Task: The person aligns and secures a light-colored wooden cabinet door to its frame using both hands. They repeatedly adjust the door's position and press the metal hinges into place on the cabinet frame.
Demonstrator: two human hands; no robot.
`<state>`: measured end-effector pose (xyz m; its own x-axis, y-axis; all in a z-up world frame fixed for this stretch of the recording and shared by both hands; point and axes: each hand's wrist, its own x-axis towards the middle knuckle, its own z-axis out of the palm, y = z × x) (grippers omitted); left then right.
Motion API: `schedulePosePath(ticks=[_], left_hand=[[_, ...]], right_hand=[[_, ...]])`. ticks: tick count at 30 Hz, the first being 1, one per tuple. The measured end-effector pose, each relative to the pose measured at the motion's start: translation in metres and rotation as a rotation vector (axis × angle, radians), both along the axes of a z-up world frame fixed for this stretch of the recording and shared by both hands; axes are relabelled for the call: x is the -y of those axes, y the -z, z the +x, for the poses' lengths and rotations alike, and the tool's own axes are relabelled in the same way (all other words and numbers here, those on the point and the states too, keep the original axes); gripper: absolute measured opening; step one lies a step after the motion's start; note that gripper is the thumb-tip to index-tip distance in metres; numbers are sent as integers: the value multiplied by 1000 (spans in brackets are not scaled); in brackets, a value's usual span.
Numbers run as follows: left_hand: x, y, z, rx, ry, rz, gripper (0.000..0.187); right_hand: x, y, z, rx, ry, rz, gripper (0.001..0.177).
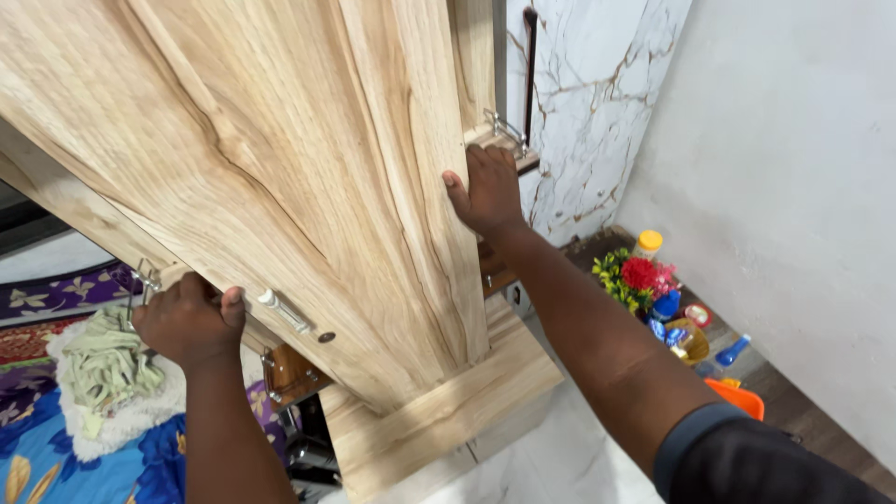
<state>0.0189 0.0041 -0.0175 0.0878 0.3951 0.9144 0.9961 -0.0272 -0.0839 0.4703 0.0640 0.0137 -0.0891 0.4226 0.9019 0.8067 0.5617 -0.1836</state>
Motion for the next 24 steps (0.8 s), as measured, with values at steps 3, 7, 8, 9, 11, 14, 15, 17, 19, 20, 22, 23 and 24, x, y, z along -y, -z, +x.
schedulePosePath(ticks=[3,7,8,9,11,14,15,17,19,20,22,23,24], left_hand=[[-6,-3,-3,7,43,13,81],[-6,1,-2,9,23,6,82],[-8,0,-2,8,28,12,81],[-8,-1,-2,5,30,24,81],[-7,-1,-1,-1,34,49,80],[-8,-1,-3,3,52,23,80],[-8,0,-4,1,46,18,81],[-11,0,-4,-3,40,11,84],[-10,-1,-6,-36,44,36,81],[-14,-2,-5,-52,49,51,80],[-16,0,-4,-32,80,55,80],[-19,-2,-6,-22,91,63,80],[-23,-2,-7,-28,84,54,82]], right_hand=[[3,-1,3,6,5,-49,50],[0,-1,6,11,16,12,53],[1,-1,6,20,30,-13,52],[1,-2,3,29,37,-38,52],[3,-6,2,24,40,-70,52],[5,-8,4,29,26,-79,53],[6,-8,4,28,26,-77,54],[5,-8,3,32,26,-86,56],[5,-10,5,32,38,-91,57],[3,-11,4,29,47,-94,58],[8,-6,3,25,54,-115,58],[6,-8,1,21,56,-117,58],[5,-10,0,17,57,-120,58]])
